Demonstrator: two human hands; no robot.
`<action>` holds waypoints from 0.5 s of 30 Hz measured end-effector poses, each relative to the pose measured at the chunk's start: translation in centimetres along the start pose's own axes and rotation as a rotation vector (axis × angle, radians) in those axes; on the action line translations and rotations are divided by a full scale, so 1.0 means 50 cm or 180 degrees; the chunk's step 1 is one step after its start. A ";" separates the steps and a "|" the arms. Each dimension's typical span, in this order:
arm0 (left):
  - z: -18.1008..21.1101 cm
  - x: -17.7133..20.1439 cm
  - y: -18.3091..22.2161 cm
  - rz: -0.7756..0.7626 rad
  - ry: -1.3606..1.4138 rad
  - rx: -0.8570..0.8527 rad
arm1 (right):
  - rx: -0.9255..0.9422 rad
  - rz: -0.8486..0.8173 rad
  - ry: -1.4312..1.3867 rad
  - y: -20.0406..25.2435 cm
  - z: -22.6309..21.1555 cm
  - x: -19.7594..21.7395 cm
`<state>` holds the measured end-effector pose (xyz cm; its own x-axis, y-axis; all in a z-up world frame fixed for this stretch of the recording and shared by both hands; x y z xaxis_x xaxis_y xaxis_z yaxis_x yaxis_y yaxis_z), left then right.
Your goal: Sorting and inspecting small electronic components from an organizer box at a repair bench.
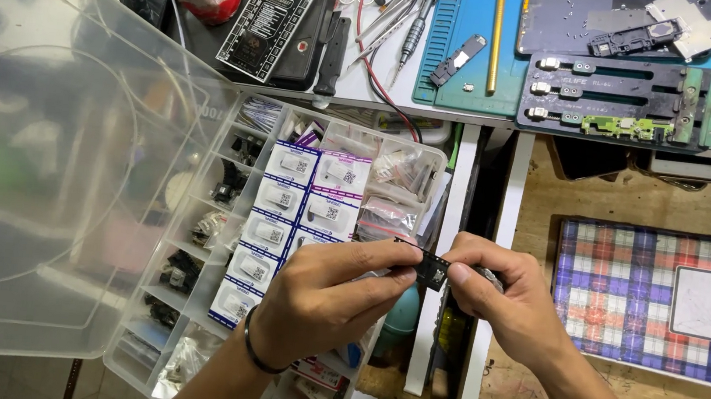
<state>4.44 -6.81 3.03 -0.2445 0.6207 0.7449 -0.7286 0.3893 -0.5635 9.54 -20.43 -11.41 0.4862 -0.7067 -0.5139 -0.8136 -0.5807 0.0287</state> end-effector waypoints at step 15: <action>-0.035 -0.010 0.010 0.0046 0.0214 0.0518 | 0.0556 0.0112 0.0493 0.000 -0.039 -0.009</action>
<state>5.32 -5.72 1.74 -0.2165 0.6716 0.7086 -0.8206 0.2680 -0.5047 9.96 -20.91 -9.52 0.4888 -0.7867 -0.3771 -0.8672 -0.4853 -0.1115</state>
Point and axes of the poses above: each hand's wrist, its own y-axis away from the middle knuckle, its own x-axis out of the back of the hand, z = x × y, the point moved 8 cm from there along -y, towards the middle knuckle, and after that the axes turned 13 degrees about -y, right-handed, at the moved point
